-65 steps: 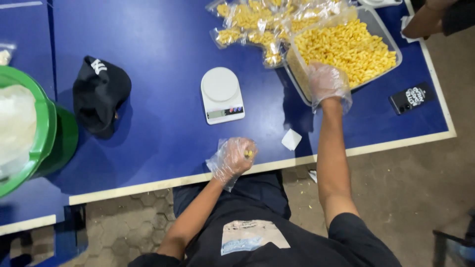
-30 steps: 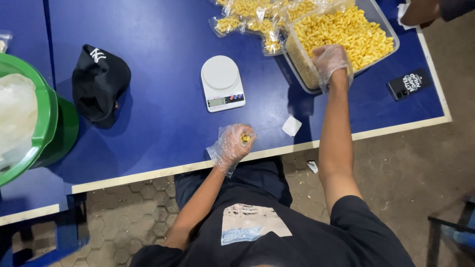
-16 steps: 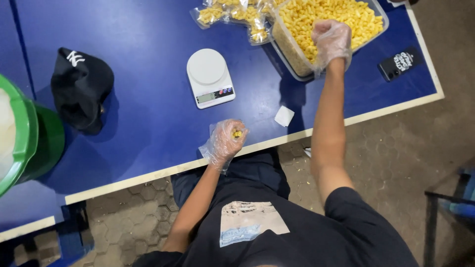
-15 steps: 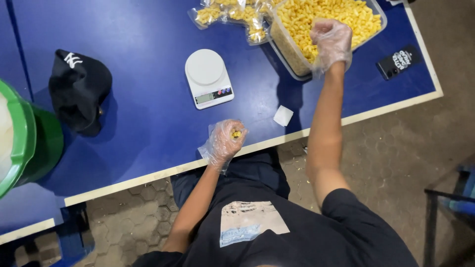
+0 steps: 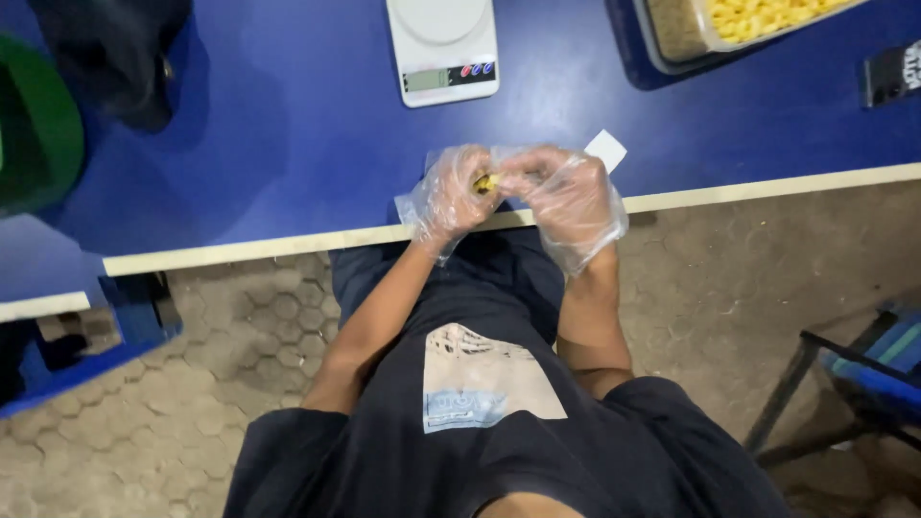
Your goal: A worker wearing plastic gloves portions yellow snacks from a large bin into small plastic bags, weighing each bag on a digital scale to ensure correct portions.
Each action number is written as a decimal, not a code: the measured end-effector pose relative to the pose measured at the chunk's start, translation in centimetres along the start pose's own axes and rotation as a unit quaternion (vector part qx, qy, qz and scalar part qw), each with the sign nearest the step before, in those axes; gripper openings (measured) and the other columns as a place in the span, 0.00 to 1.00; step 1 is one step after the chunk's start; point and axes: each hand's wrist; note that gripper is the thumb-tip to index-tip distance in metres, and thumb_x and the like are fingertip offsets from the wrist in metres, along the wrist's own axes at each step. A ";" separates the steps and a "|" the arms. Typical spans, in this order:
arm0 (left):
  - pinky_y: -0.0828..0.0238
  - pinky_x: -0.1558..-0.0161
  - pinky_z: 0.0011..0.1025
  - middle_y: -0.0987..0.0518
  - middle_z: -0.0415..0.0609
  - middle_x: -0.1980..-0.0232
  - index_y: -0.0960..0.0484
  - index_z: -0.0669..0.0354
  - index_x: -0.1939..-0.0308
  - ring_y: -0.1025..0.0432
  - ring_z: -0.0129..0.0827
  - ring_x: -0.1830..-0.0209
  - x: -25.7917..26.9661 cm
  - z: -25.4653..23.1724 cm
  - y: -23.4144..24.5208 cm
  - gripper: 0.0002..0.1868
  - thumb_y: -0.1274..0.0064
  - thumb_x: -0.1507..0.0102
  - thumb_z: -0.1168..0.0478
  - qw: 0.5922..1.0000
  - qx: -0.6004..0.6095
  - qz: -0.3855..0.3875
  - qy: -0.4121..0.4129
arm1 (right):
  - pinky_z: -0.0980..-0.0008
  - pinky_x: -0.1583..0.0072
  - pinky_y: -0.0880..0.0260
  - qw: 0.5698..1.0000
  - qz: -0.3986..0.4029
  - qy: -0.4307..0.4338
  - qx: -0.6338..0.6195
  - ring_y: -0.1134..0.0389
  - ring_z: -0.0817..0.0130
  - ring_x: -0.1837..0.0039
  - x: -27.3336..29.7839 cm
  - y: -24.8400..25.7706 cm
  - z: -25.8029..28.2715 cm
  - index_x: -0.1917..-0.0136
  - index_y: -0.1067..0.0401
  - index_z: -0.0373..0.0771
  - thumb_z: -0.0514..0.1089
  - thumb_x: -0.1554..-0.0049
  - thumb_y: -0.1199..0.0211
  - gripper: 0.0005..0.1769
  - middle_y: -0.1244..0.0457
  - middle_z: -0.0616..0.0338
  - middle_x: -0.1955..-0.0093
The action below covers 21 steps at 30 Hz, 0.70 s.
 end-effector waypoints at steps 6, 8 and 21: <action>0.29 0.68 0.47 0.24 0.50 0.72 0.16 0.41 0.58 0.26 0.55 0.70 1.7 1.3 -2.0 0.17 0.36 0.50 0.52 0.996 -0.017 0.011 0.084 | 0.64 0.52 0.25 0.990 0.008 0.028 0.138 0.26 0.62 0.58 1.1 -2.1 -0.4 0.55 0.16 0.53 0.44 0.45 0.25 0.05 0.27 0.64 0.61; 0.25 0.67 0.43 0.22 0.49 0.71 0.15 0.39 0.57 0.25 0.55 0.70 1.9 1.8 -2.7 0.16 0.37 0.49 0.51 0.996 -0.026 -0.005 0.086 | 0.62 0.51 0.24 0.984 0.008 0.045 0.171 0.26 0.59 0.56 1.2 -3.2 -0.3 0.54 0.16 0.55 0.44 0.44 0.27 0.05 0.27 0.64 0.60; 0.30 0.74 0.33 0.23 0.50 0.75 0.17 0.55 0.62 0.27 0.45 0.77 1.2 1.9 -0.5 0.19 0.33 0.45 0.47 0.995 0.067 -0.042 0.057 | 0.62 0.48 0.24 0.993 -0.113 0.001 -0.044 0.24 0.63 0.50 1.1 -6.0 1.6 0.51 0.17 0.41 0.35 0.43 0.29 0.06 0.26 0.53 0.54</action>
Point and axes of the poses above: each hand's wrist, its own x-axis away from the middle knuckle, its own y-axis out of the back of the hand, z = x × y
